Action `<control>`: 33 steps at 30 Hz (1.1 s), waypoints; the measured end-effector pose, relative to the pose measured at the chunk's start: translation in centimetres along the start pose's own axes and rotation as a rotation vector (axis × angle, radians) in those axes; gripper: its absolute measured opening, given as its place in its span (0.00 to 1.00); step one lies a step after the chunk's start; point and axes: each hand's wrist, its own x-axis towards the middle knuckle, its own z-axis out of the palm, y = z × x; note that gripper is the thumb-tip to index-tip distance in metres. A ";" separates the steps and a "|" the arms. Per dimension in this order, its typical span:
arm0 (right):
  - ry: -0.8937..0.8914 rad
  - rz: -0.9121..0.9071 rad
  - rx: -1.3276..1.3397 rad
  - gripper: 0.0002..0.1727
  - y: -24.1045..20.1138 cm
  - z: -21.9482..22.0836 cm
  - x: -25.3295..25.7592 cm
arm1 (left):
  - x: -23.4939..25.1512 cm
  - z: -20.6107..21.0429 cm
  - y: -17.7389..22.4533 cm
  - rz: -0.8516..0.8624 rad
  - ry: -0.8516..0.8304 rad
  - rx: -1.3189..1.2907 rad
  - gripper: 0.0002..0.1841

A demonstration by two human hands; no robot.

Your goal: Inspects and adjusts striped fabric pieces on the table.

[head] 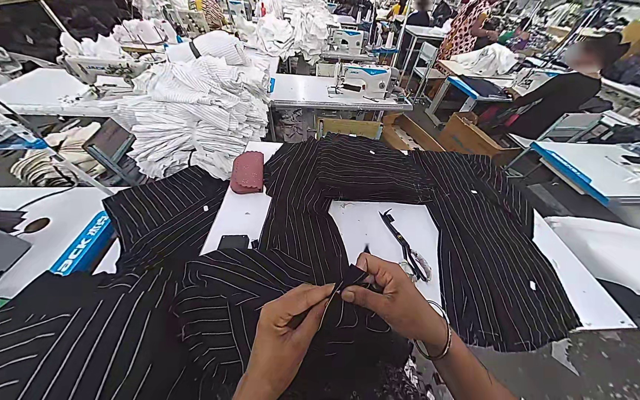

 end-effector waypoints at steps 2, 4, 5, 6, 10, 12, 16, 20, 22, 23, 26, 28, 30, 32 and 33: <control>-0.010 0.005 -0.002 0.10 0.0 0.2 0.2 | 0.0 -0.5 -0.1 0.026 -0.022 -0.002 0.11; -0.012 0.006 0.020 0.10 0.2 0.6 0.4 | -0.1 -0.9 -0.2 0.046 -0.043 -0.007 0.10; -0.003 0.007 0.037 0.10 0.4 0.9 0.5 | -0.1 -0.9 -0.2 0.059 -0.043 -0.008 0.11; 0.010 0.013 0.054 0.11 0.5 1.2 0.7 | -0.1 -0.9 -0.1 0.068 -0.022 0.003 0.11; -0.047 0.036 0.041 0.22 0.3 1.4 1.2 | 0.2 -0.5 0.3 0.057 0.117 0.104 0.06; -0.117 0.004 -0.015 0.16 0.3 0.8 1.3 | 0.3 -0.2 0.5 0.022 0.172 0.102 0.05; -0.197 0.006 -0.184 0.11 -0.6 -0.1 1.6 | 0.5 0.4 0.0 0.017 0.209 0.106 0.05; -0.164 -0.153 -0.397 0.11 -1.0 -2.1 1.6 | 1.1 0.0 -0.2 0.027 0.175 0.107 0.06; -0.150 -0.175 -0.431 0.10 -0.9 -2.7 1.4 | 1.4 0.3 -0.1 -0.041 0.174 0.038 0.05; -0.140 -0.169 -0.427 0.10 -0.7 -2.8 1.3 | 1.4 0.6 -0.2 -0.100 0.177 -0.021 0.04; -0.083 -0.140 -0.369 0.09 1.2 -2.1 1.3 | 1.7 1.4 -0.6 -0.373 0.182 -0.267 0.05; -0.068 -0.034 -0.337 0.08 3.4 -1.6 1.2 | 1.8 1.7 -1.3 -0.538 0.165 -0.357 0.08; -0.092 0.099 -0.370 0.07 7.0 -1.7 0.5 | 1.5 1.8 -2.3 -0.645 0.127 -0.384 0.10; -0.096 0.203 -0.481 0.09 11.1 -3.3 -0.7 | 1.0 1.8 -3.4 -0.716 0.088 -0.414 0.11; -0.048 0.266 -0.554 0.10 12.8 -4.7 -1.7 | 0.8 1.8 -3.8 -0.741 0.067 -0.436 0.12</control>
